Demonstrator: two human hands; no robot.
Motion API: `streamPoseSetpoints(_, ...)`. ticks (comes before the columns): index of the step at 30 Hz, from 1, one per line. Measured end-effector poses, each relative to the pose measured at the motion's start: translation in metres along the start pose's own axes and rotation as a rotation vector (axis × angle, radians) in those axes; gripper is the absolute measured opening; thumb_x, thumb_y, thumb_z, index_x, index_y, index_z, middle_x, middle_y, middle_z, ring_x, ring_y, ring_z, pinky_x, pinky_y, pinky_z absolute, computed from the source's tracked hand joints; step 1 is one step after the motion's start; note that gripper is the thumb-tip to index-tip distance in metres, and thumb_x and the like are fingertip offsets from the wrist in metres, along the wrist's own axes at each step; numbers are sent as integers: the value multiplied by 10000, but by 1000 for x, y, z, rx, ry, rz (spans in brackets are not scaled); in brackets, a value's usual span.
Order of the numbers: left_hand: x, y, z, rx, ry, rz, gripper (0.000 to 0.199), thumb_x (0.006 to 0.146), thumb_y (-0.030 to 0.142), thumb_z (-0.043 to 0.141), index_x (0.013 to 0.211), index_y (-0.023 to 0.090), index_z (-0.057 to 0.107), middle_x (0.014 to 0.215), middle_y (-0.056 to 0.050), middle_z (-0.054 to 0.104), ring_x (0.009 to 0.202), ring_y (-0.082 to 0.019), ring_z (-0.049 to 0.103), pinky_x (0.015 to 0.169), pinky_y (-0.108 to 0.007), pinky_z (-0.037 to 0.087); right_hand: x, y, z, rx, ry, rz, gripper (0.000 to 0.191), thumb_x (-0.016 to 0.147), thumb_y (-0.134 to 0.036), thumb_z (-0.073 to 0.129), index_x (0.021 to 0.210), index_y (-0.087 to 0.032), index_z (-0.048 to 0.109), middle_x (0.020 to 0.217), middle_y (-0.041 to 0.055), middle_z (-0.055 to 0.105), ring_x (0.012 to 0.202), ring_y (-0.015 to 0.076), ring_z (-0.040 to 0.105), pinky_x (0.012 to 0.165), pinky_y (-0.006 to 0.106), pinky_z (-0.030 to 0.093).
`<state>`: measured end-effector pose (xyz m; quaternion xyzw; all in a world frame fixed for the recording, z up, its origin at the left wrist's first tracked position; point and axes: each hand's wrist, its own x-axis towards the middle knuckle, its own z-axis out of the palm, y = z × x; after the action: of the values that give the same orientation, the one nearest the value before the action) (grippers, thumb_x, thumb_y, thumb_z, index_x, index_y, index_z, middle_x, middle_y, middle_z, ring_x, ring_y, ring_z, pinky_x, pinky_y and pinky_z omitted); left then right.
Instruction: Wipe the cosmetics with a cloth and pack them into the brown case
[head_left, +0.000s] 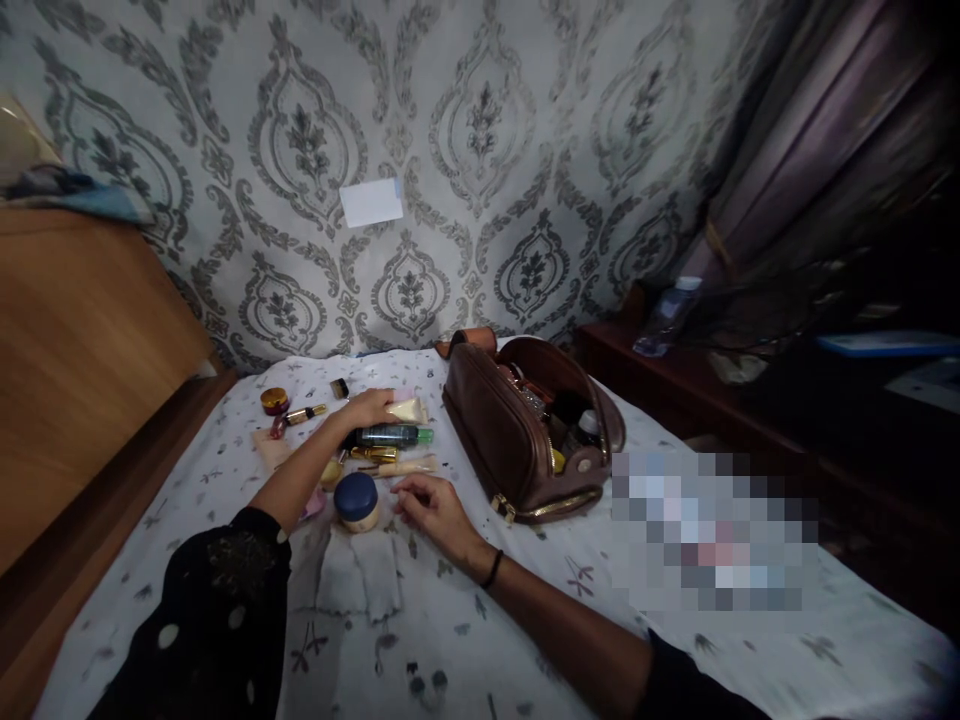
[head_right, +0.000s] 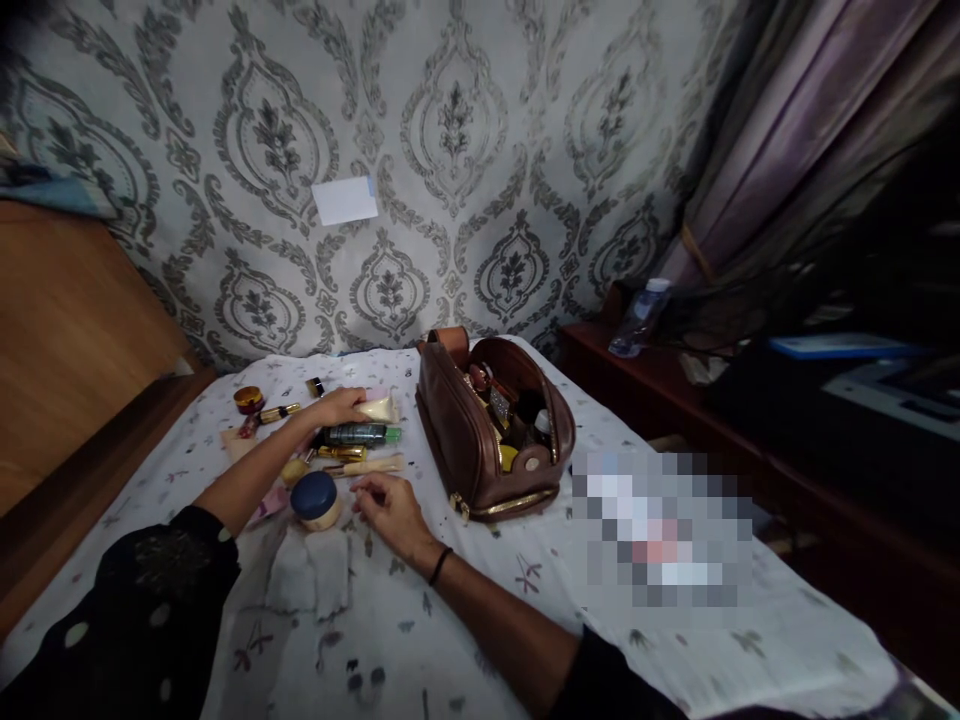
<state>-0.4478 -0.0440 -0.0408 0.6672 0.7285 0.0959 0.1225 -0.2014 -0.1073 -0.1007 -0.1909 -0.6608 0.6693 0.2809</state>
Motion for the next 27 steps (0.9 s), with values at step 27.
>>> streamPoseSetpoints(27,-102,74,-7,-784,400,-137,544,715,565,670,1070,204,471,929,-12,618,773,-179,620,630,-270,492,-4,-16,0,66,43,-92,453,894,-548,584,1215,-237,503,877,21,644,591,118,615,446,210,422)
